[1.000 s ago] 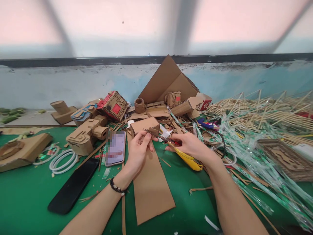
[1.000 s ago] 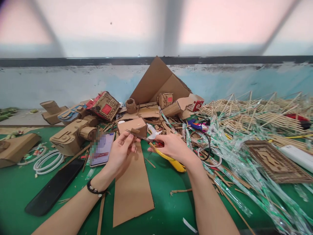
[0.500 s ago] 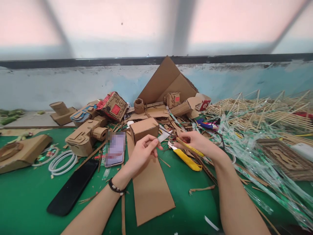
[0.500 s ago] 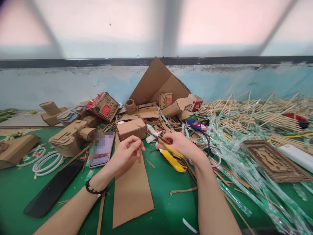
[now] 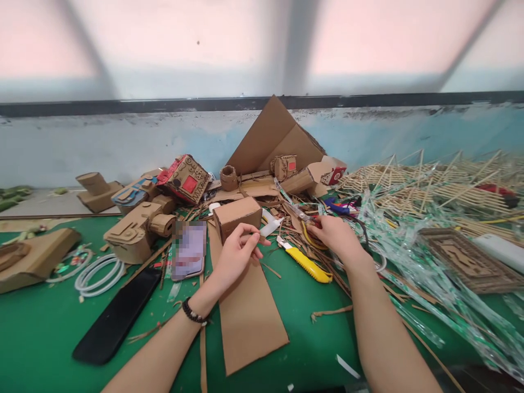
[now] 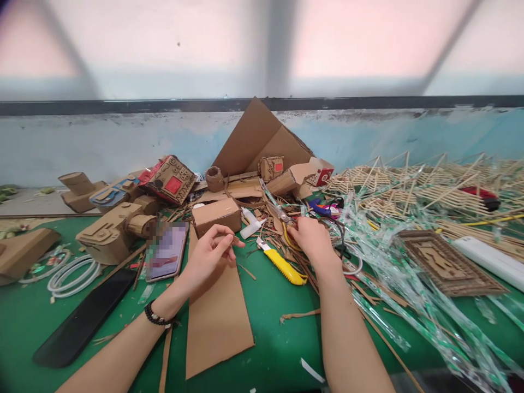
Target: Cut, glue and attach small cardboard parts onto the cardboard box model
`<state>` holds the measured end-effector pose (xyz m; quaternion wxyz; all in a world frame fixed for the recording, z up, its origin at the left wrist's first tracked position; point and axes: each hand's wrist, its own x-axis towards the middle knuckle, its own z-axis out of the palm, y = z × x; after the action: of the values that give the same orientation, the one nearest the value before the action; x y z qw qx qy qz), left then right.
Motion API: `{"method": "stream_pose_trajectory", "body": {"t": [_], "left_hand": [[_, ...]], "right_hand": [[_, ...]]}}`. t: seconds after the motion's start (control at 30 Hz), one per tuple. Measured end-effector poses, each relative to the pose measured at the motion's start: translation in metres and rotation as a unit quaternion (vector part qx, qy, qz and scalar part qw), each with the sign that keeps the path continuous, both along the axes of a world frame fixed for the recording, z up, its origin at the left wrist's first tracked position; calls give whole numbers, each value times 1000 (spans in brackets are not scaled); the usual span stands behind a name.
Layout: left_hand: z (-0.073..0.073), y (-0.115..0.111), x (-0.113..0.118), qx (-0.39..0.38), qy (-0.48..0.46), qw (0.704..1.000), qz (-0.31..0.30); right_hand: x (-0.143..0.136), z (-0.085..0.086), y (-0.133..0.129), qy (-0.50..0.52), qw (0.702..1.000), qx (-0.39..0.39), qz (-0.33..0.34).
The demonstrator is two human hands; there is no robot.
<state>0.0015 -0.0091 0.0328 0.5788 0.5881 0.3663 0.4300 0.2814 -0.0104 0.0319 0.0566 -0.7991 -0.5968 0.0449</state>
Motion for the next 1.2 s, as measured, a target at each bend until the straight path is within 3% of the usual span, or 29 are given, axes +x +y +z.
{"method": "stream_pose_trajectory", "body": {"t": [0.13,0.17,0.23,0.3,0.37,0.43,0.63,0.8,0.87,0.97,1.0,1.03,1.13,1.2], "left_hand": [[-2,1,0,8,2,1000,7],[-2,1,0,14,4,1000,7],[-1,1,0,24,9,1000,8],[0,0,1,27,13,999,14],[0,-2,1,25,17,999,17],[0,-2,2,30,22,999,16],[-2,-2,1,55,61,997,0],[-6,0,-1,48,68,996,-10],[-10,1,-1,36,59,997,-20],[-15,3,-1,21,47,998,-36],[-16,3,0,19,47,998,-40],[-17,3,0,19,49,998,-43],[-21,5,2,19,56,997,-49],[-24,6,2,15,58,997,-55]], "right_hand": [[-12,6,4,-1,995,96,-16],[-19,7,6,6,991,136,18],[-36,3,11,26,971,186,151],[-54,-5,16,28,946,174,270],[-69,-16,19,13,932,153,327],[-78,-25,21,-3,929,146,341],[-80,-31,24,41,928,193,317],[-58,-14,23,128,918,271,258],[-44,-4,20,332,860,336,192],[-27,8,15,576,740,327,112],[-23,11,14,616,717,314,91],[-20,12,13,631,710,305,74],[-19,14,12,580,759,291,54],[-21,15,11,585,761,274,61]]}}
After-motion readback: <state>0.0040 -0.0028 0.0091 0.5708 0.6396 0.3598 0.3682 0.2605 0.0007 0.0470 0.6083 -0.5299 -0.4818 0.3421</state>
